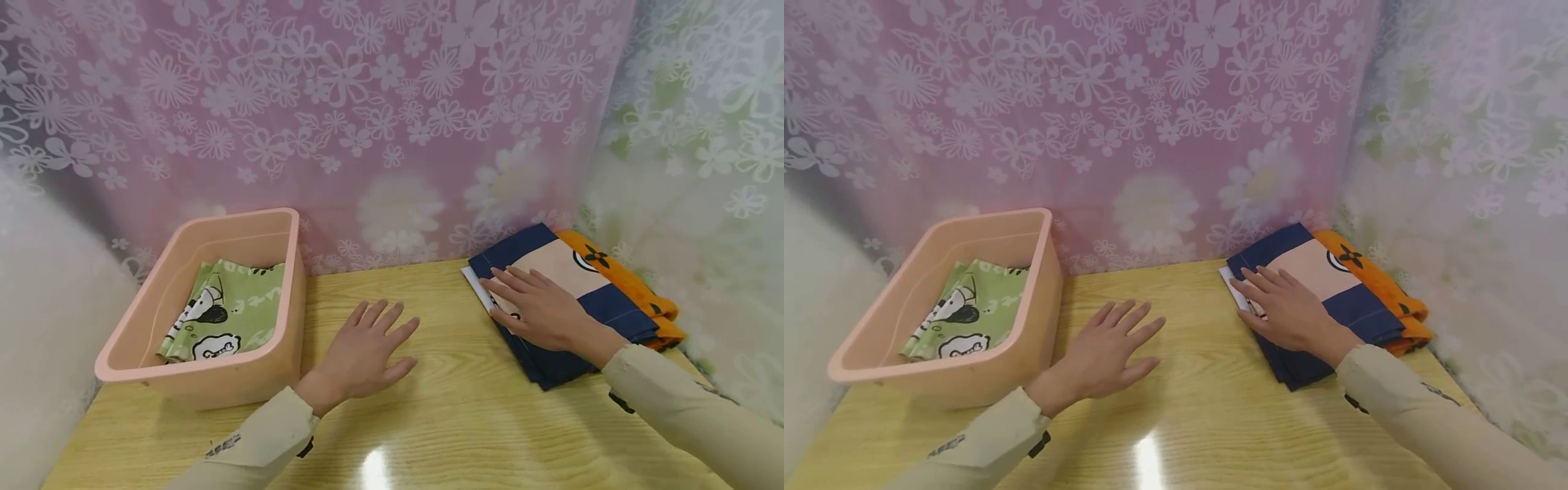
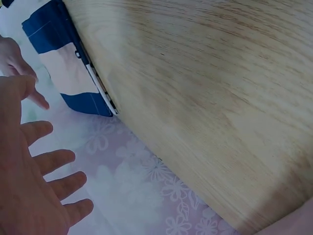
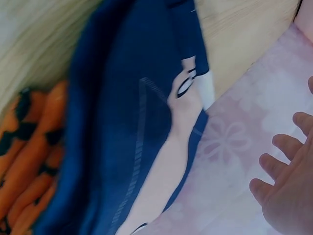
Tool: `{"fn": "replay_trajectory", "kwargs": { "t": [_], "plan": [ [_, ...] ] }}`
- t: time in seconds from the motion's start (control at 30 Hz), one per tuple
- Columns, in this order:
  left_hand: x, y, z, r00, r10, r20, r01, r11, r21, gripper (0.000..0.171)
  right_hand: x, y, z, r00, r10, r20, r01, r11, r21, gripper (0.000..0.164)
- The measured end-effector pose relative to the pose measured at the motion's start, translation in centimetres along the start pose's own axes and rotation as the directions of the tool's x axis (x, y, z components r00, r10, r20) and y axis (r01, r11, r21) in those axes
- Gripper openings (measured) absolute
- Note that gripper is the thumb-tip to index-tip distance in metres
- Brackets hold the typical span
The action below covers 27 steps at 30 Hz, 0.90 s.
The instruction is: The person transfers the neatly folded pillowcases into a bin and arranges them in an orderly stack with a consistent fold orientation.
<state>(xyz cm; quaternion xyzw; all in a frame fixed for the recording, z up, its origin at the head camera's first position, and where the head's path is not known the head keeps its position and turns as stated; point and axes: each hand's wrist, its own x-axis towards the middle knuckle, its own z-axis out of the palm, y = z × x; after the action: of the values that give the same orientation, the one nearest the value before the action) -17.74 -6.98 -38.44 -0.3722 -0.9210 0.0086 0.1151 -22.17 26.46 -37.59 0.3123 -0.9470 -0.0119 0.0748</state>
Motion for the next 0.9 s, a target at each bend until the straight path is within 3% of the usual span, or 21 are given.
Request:
{"fn": "replay_trajectory", "kwargs": {
  "t": [0.2, 0.6, 0.77, 0.9],
  "plan": [
    [0.8, 0.2, 1.3, 0.999, 0.010, 0.051, -0.011, 1.000, 0.008, 0.059, -1.6, 1.6, 0.2, 1.000, 0.020, 0.001, -0.020, 1.000, -0.012, 0.059],
    [2.8, 1.8, 3.0, 0.998, 0.024, 0.062, -0.026, 0.999, 0.025, 0.059, -4.5, 5.9, 0.6, 0.989, 0.148, 0.005, -0.148, 0.989, 0.006, 0.060],
    [3.6, 2.7, 3.4, 0.997, -0.032, 0.072, 0.037, 0.996, -0.080, 0.057, -5.1, 7.5, 0.4, 0.978, 0.206, 0.034, -0.208, 0.974, 0.087, 0.061],
    [4.3, 3.5, 3.7, 0.992, -0.079, 0.095, 0.097, 0.975, -0.200, 0.056, -5.4, 8.5, 0.0, 0.969, 0.240, 0.059, -0.246, 0.961, 0.124, 0.061]
  ]
}}
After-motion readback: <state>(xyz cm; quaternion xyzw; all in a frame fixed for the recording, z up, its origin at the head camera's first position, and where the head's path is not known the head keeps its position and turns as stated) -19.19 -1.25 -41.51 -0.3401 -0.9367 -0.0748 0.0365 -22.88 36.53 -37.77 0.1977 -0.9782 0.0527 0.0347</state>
